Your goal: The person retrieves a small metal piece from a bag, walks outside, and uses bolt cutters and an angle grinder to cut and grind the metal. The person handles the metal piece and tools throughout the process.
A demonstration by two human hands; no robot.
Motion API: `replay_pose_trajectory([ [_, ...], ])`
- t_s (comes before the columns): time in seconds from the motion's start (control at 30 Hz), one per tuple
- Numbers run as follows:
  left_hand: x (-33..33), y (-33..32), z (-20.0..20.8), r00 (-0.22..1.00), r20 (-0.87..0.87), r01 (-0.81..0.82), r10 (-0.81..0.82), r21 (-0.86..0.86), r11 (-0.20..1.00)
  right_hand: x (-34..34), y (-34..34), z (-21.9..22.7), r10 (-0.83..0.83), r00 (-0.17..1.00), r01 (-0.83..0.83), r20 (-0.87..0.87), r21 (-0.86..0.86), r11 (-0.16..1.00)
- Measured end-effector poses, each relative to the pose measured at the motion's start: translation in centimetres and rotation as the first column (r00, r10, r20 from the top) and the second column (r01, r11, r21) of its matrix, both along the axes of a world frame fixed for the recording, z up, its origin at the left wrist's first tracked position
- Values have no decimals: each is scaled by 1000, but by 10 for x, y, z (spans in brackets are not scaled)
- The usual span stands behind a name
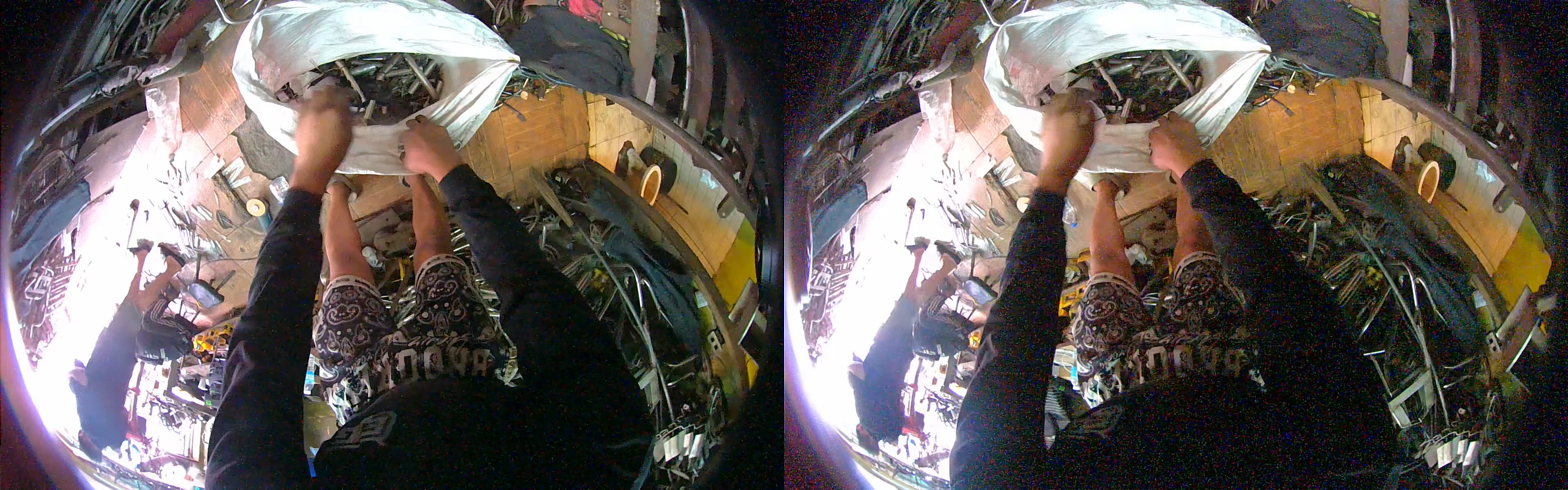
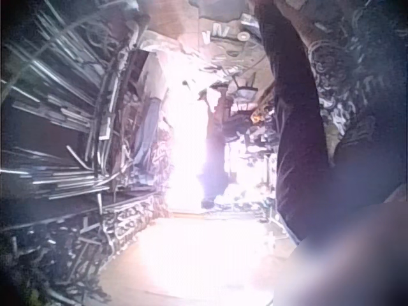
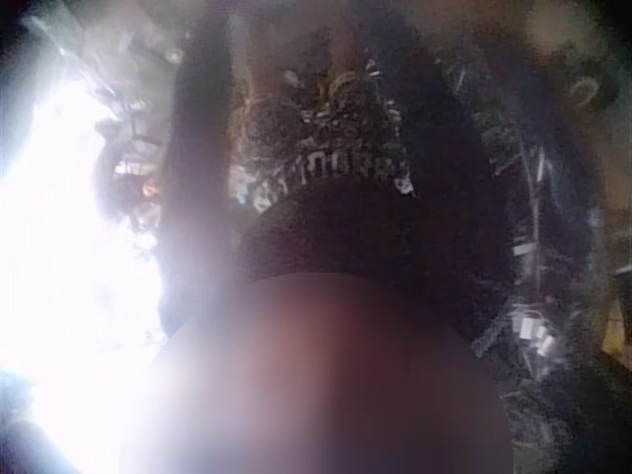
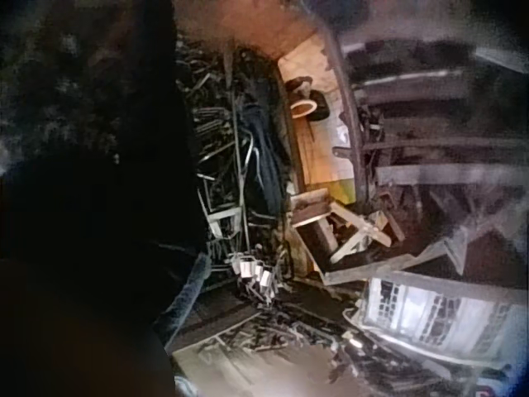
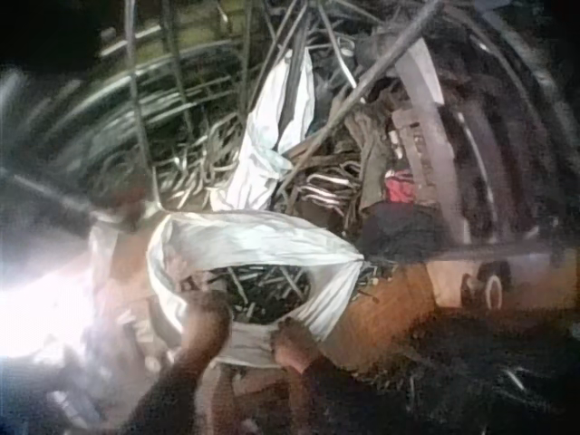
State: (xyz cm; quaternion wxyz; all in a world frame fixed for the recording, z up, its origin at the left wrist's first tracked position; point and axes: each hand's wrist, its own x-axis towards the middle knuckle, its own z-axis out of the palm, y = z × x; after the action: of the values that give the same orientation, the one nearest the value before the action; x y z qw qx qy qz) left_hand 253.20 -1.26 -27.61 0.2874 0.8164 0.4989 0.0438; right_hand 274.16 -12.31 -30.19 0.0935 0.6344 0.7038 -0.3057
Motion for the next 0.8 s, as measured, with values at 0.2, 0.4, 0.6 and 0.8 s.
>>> replay_pose_trajectory([
  [0.2, 17, -6, -157, 744, -649, 92, -157, -134, 987, 1, 11, -2, 11, 1000, -11, -18, -1, 1000],
  [0.4, -34, -12, -198, 758, -649, 39, -58, -44, 998, -5, 15, -7, 13, 999, -14, -36, -32, 999],
  [0.6, -45, -13, -147, 593, -757, 95, -274, -272, 958, -11, 19, -6, 73, 995, -72, -69, 9, 997],
  [0.8, -21, -3, -106, 514, -633, 181, -579, -579, 795, -18, 20, 1, 65, 995, -59, -76, 79, 995],
])
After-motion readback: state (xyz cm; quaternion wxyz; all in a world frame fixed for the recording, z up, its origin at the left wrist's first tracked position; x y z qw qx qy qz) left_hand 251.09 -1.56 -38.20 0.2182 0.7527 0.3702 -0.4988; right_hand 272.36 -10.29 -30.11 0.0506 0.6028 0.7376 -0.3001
